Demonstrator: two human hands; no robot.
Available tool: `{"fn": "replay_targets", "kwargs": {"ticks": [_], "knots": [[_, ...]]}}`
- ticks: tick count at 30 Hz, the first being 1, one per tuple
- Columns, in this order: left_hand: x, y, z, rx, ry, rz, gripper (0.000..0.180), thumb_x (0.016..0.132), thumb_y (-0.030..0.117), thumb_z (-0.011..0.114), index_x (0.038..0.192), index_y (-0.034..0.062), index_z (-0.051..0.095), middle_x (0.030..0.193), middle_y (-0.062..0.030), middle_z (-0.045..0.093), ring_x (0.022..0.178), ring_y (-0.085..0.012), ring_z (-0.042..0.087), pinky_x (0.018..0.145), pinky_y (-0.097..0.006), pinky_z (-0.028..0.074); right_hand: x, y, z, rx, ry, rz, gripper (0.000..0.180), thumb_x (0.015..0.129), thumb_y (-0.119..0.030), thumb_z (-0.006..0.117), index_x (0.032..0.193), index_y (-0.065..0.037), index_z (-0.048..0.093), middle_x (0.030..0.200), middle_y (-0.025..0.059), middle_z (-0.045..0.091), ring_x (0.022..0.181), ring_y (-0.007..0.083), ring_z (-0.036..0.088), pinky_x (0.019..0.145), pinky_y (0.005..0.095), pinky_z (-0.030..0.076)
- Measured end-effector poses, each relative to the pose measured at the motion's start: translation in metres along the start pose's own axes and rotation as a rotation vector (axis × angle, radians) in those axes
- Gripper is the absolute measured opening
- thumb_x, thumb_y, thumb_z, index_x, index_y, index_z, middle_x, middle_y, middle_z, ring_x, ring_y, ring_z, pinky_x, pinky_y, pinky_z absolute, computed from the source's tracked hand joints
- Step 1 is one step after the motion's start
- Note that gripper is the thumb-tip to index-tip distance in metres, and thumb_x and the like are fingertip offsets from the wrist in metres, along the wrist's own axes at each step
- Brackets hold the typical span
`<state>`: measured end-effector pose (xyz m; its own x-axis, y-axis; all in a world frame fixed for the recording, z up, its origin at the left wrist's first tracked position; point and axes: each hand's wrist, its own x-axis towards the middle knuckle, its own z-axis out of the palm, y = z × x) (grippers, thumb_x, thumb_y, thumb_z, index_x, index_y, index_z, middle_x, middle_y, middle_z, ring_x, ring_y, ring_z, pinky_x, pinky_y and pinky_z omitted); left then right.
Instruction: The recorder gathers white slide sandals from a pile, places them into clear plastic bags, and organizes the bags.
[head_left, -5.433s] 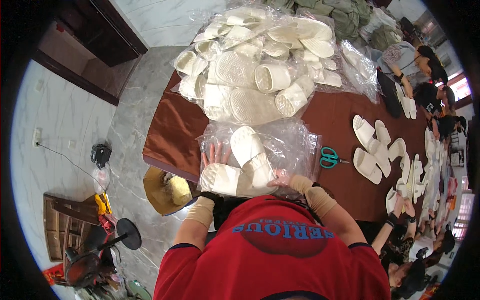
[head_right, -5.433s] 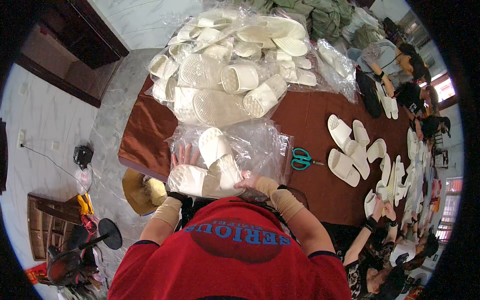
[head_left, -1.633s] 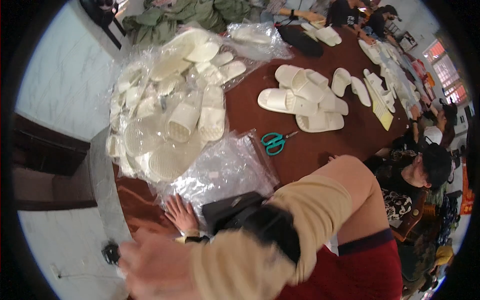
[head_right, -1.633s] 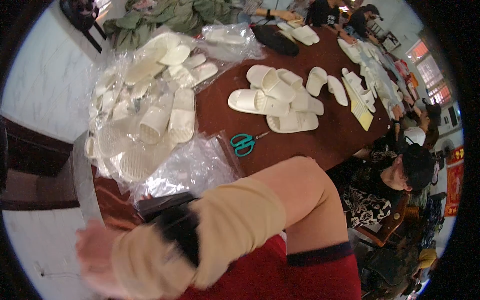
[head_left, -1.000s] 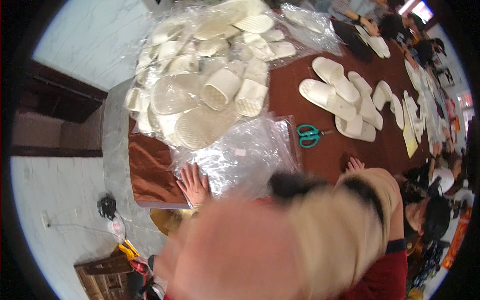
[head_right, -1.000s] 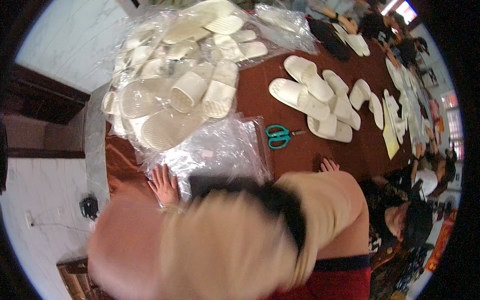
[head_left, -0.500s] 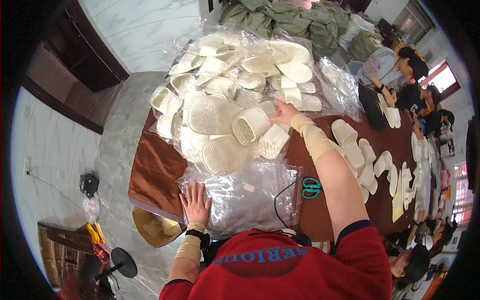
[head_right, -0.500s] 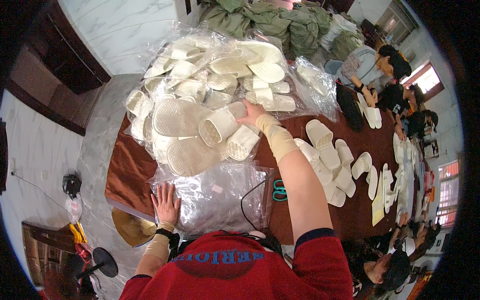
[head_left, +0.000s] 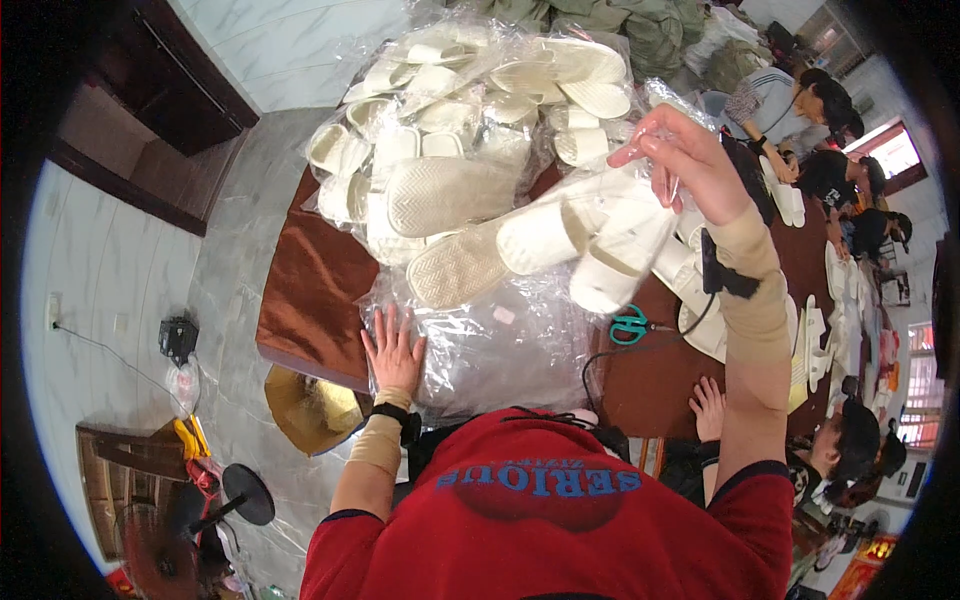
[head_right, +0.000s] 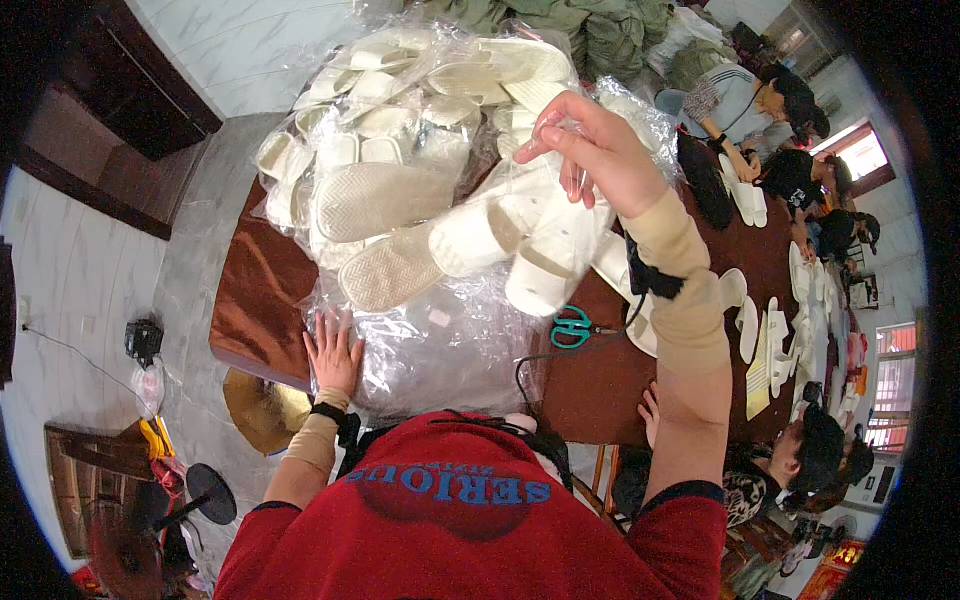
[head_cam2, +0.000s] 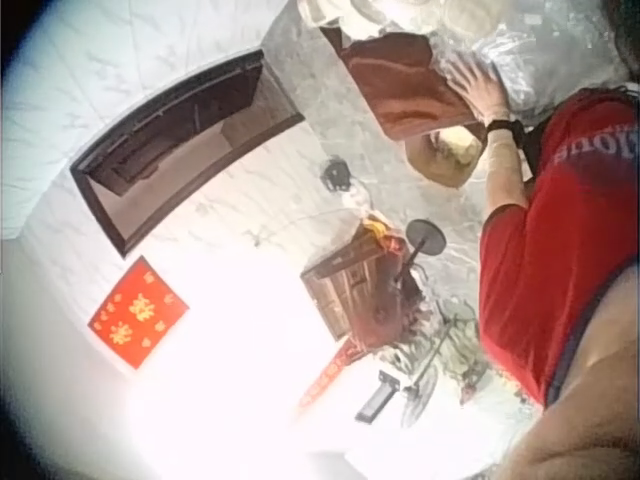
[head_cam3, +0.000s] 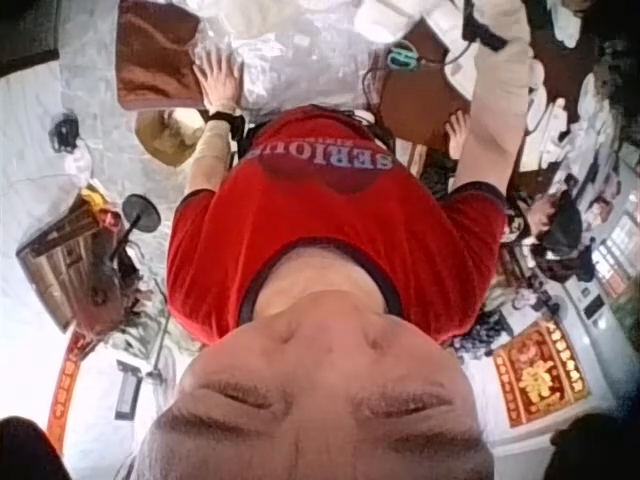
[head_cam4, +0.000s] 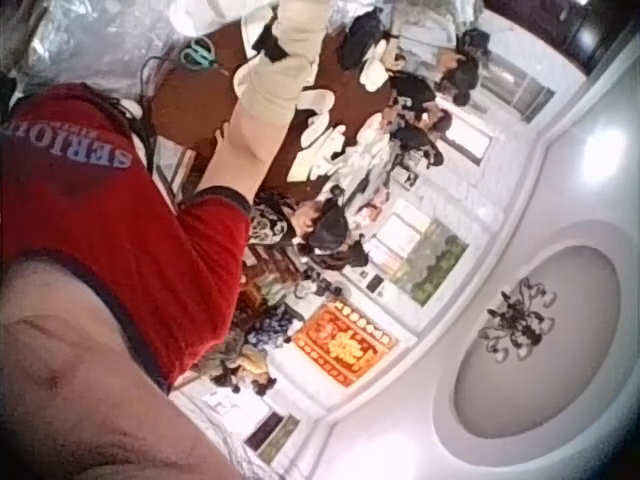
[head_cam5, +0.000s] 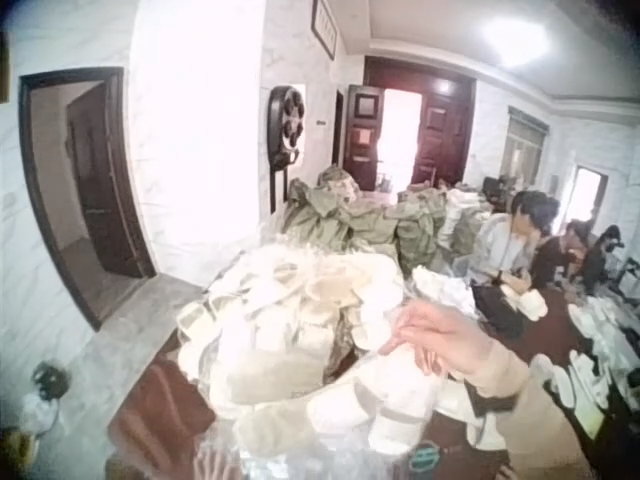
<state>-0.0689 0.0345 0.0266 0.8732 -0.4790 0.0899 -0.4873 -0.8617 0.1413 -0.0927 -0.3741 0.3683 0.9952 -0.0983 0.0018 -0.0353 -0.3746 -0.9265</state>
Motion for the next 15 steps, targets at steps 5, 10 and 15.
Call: {"fn": "replay_targets", "kwargs": {"ticks": [5,10,15], "knots": [[-0.002,0.001,0.002,0.006,-0.006,-0.006,0.061,0.090,0.044,0.050,0.145,0.0224,0.034,0.155,-0.0029,0.022,0.143,-0.0266,0.016,0.114,-0.055,0.008,-0.029,-0.019,0.043,0.323,0.014,0.054,0.012,0.097,-0.020,0.048,0.097,-0.008,0.048,0.102,0.0202,0.067,0.052,0.0094,0.053,0.043,0.0210,0.042],[-0.005,-0.001,0.006,0.001,0.021,-0.002,0.061,0.090,0.043,0.051,0.145,0.0225,0.034,0.155,-0.0027,0.022,0.144,-0.0261,0.016,0.114,-0.055,0.008,-0.044,0.002,0.075,0.789,0.128,0.018,0.011,0.097,-0.017,0.048,0.097,-0.007,0.052,0.115,0.0242,0.062,0.061,0.0087,0.053,0.052,0.0198,0.045],[-0.006,-0.006,0.009,0.086,-0.039,-0.005,0.060,0.090,0.043,0.051,0.144,0.0217,0.036,0.155,-0.0033,0.023,0.144,-0.0268,0.015,0.114,-0.056,0.008,-0.065,0.074,0.094,1.240,0.310,0.138,0.012,0.097,-0.017,0.049,0.098,-0.007,0.056,0.119,0.0229,0.061,0.063,0.0100,0.055,0.053,0.0208,0.046]]}}
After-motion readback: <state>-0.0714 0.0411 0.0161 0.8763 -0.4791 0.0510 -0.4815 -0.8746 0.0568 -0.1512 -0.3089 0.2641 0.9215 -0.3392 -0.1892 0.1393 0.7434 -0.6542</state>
